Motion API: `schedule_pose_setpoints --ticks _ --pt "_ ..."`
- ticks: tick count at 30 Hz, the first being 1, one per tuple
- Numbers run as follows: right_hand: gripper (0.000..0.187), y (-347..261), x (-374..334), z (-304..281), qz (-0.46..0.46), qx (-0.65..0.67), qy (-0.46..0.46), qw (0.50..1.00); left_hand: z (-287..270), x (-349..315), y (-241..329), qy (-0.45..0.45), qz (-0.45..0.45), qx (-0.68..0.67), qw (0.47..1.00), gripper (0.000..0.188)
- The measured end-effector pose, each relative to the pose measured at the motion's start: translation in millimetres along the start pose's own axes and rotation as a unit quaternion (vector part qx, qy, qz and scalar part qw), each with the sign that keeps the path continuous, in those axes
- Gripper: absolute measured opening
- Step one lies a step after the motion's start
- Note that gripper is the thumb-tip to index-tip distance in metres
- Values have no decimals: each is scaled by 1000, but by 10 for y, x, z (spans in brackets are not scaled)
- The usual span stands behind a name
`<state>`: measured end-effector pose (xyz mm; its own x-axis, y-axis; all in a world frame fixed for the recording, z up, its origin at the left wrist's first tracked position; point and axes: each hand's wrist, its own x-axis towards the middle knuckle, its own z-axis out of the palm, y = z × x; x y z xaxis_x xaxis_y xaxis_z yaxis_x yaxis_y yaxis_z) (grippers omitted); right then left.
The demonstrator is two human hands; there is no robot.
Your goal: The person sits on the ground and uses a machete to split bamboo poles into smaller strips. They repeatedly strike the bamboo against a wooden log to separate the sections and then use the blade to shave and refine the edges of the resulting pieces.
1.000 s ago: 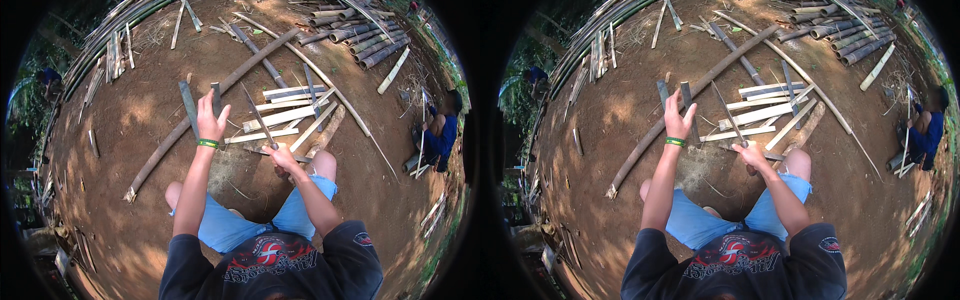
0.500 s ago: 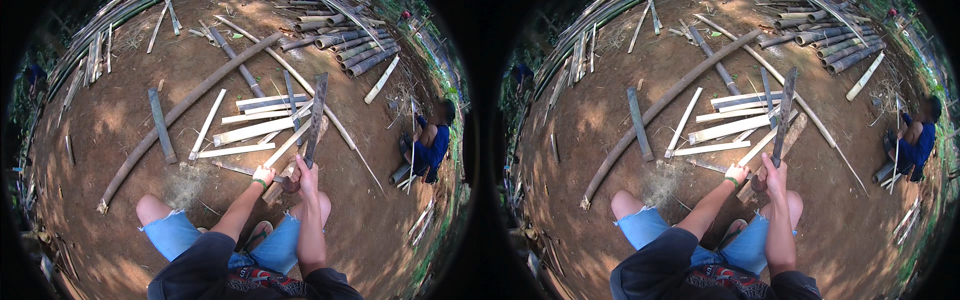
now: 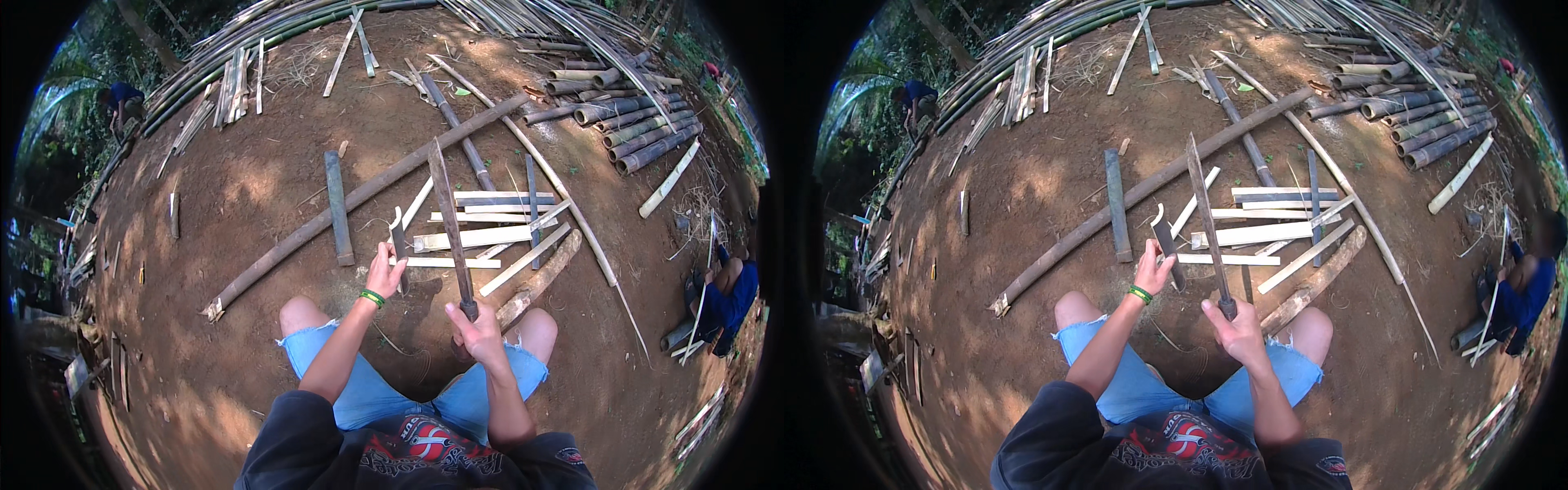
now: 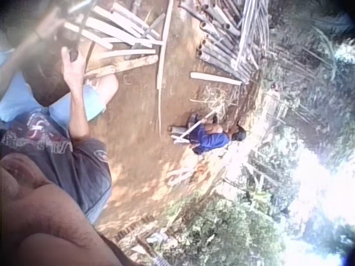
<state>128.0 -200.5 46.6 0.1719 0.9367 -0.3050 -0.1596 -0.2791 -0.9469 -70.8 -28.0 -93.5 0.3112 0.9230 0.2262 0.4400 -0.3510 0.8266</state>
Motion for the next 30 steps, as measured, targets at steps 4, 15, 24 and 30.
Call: schedule_pose_setpoints --ticks 4,15,24,30 --pt "43 128 -88 284 -11 -125 -54 991 -250 -177 -111 13 -14 -25 1000 32" --pt "54 -80 -294 396 5 -267 -81 960 -488 -437 116 1 11 -100 995 33" --pt "51 -186 -356 453 -11 -331 -60 942 -479 -451 15 -30 1 -95 995 35" --pt "45 -362 -448 486 3 -346 -28 938 -565 -383 386 52 -35 -212 975 38"
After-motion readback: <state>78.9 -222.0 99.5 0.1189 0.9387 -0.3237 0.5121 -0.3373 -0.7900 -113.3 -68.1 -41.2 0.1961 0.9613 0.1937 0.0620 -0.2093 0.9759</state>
